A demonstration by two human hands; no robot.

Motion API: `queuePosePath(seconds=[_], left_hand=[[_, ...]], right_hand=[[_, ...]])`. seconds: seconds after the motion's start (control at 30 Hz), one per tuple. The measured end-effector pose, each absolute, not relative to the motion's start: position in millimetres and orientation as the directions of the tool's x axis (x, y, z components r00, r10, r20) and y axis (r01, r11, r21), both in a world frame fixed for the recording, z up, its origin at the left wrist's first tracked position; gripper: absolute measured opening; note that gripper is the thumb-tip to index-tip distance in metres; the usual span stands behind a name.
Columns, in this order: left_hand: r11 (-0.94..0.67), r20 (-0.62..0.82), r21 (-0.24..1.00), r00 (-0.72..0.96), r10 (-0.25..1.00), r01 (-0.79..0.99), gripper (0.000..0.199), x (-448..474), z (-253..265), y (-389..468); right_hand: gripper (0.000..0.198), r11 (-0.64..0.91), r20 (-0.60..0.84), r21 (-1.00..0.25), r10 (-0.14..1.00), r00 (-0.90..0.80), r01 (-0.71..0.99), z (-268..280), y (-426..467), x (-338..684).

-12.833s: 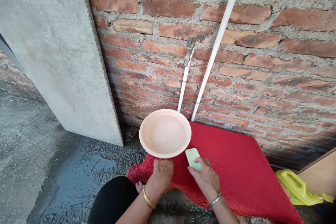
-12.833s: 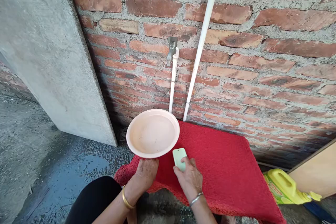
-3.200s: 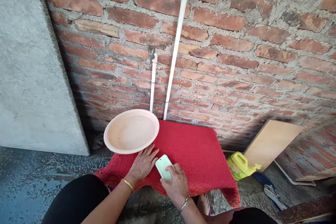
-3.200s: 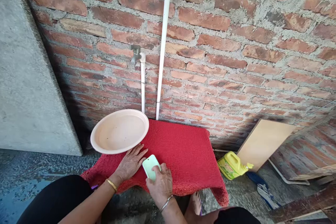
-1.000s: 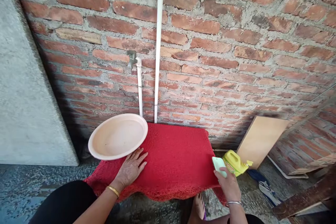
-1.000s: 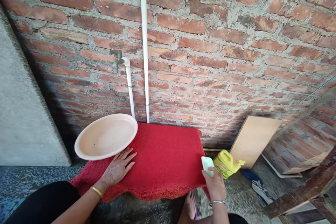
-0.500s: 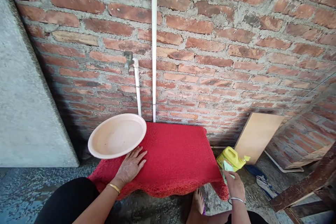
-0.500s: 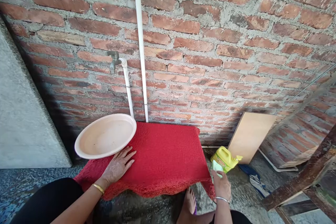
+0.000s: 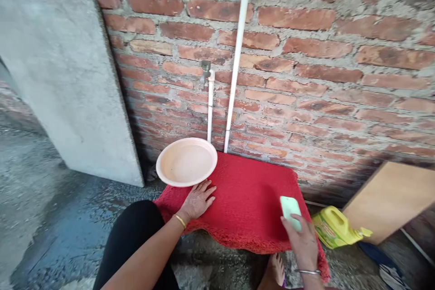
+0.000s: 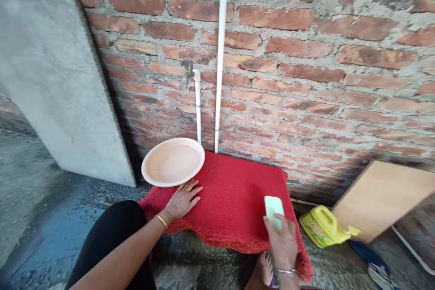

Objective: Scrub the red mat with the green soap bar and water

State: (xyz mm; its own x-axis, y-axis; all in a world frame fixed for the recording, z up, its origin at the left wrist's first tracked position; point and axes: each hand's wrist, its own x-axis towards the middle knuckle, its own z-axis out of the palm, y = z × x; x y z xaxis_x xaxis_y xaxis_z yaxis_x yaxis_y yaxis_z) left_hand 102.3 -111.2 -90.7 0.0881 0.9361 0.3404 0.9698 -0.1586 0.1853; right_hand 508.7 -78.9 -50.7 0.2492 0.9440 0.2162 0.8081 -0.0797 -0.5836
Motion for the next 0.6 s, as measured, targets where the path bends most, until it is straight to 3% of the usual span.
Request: queuePosePath(seconds=[0.13,0.2,0.27,0.33,0.43,0.6], left_hand=[[-0.147,0.328,0.213,0.071,0.942,0.966,0.04,102,-89,-113],[-0.149,0.329,0.219,0.071,0.942,0.964,0.04,102,-89,-113],[-0.149,0.328,0.212,0.073,0.942,0.966,0.041,101,-89,-113],[-0.146,0.321,0.201,0.076,0.944,0.969,0.041,101,-89,-113],[-0.148,0.324,0.186,0.082,0.942,0.971,0.04,102,-90,-113],[-0.149,0.315,0.22,0.074,0.946,0.964,0.04,106,-88,-112]], right_hand=[[0.039,0.269,0.21,-0.603,0.962,-0.176,0.751,-60,-113,403],[0.024,0.396,0.219,-0.523,0.918,-0.33,0.754,-63,-136,362],[0.023,0.456,0.219,-0.425,0.89,-0.4,0.782,-65,-152,338],[0.027,0.457,0.208,-0.362,0.889,-0.407,0.813,-65,-157,336],[0.026,0.388,0.182,-0.371,0.921,-0.344,0.844,-67,-150,372],[0.039,0.021,0.075,-0.432,0.997,0.012,0.902,-70,-137,486]])
